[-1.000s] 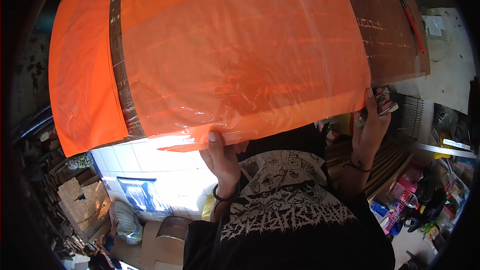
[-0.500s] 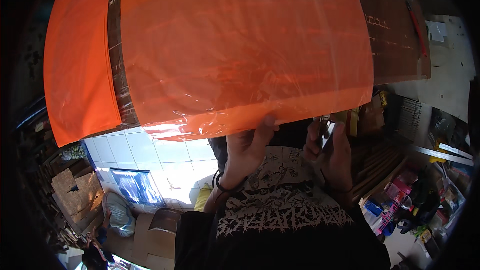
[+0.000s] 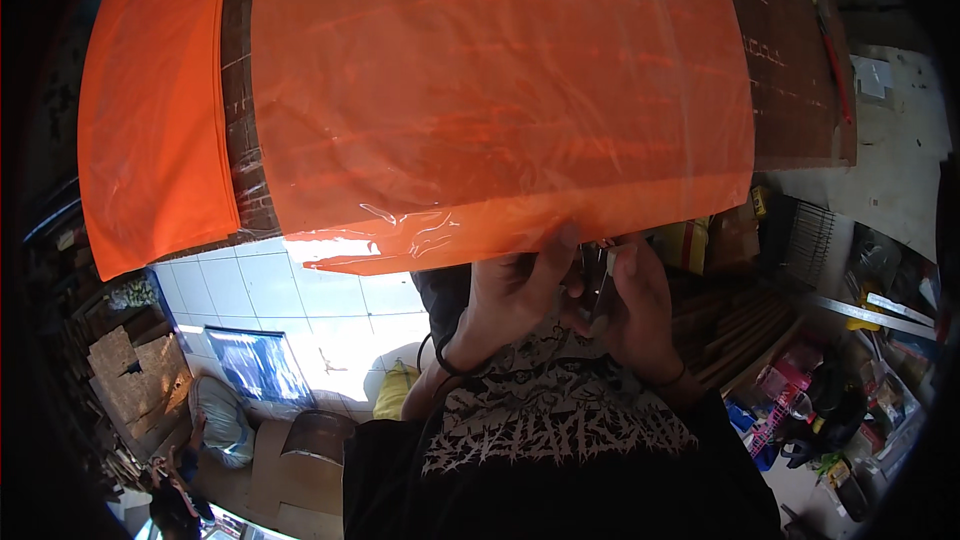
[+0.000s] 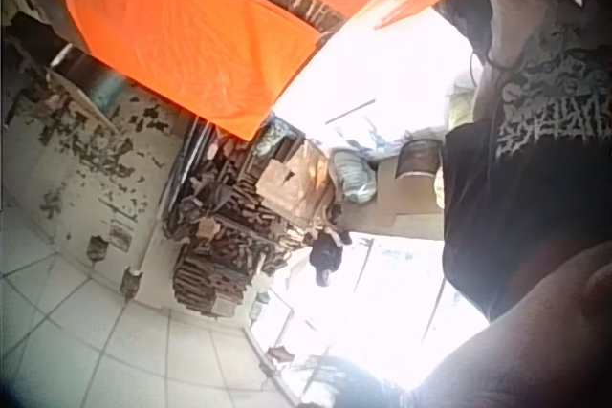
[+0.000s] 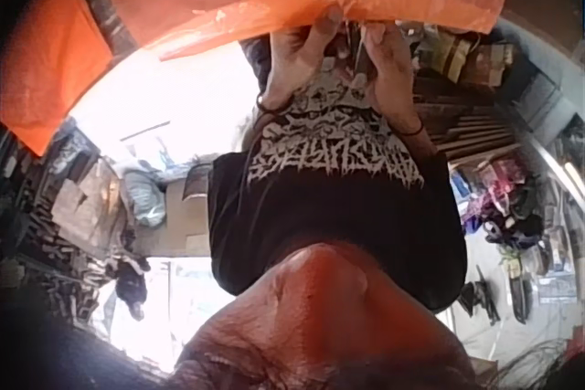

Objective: The person applies long strips of tape to the edges of orange plastic sheets on a wooden table, using a handheld tape dispenser to seal the seams and then lifting the sheets to check the bond.

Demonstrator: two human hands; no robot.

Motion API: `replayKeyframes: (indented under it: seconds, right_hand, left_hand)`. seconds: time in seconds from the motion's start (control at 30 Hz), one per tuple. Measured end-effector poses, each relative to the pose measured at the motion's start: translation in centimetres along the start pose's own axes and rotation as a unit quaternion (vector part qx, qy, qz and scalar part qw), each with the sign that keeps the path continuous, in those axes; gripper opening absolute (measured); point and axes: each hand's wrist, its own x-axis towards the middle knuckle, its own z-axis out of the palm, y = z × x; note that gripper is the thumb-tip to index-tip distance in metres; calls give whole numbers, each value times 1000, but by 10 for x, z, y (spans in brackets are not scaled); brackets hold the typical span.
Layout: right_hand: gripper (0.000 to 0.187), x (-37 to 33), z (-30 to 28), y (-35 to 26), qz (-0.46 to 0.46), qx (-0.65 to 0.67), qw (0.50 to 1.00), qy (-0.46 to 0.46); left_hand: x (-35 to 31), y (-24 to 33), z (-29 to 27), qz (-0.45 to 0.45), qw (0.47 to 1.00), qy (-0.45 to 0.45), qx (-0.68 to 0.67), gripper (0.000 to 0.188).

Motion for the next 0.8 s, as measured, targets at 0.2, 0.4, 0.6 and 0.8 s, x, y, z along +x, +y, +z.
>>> replayKeyframes:
  seconds: [0.2, 0.4, 0.6, 0.8]
  right_hand:
    - [34, 3, 2, -2, -2, -2, 1000, 16]
    - [31, 6, 5, -2, -16, -22, 999, 32]
    - [28, 6, 5, -1, -41, -30, 998, 30]
    - [29, 7, 6, -1, -46, -41, 998, 34]
  left_hand:
    - [2, 1, 1, -8, 1000, -4, -15, 17]
    - [4, -3, -2, -5, 1000, -14, -16, 17]
    - [4, -3, -3, 4, 1000, -18, 3, 16]
    - [4, -8, -4, 6, 1000, -14, 3, 17]
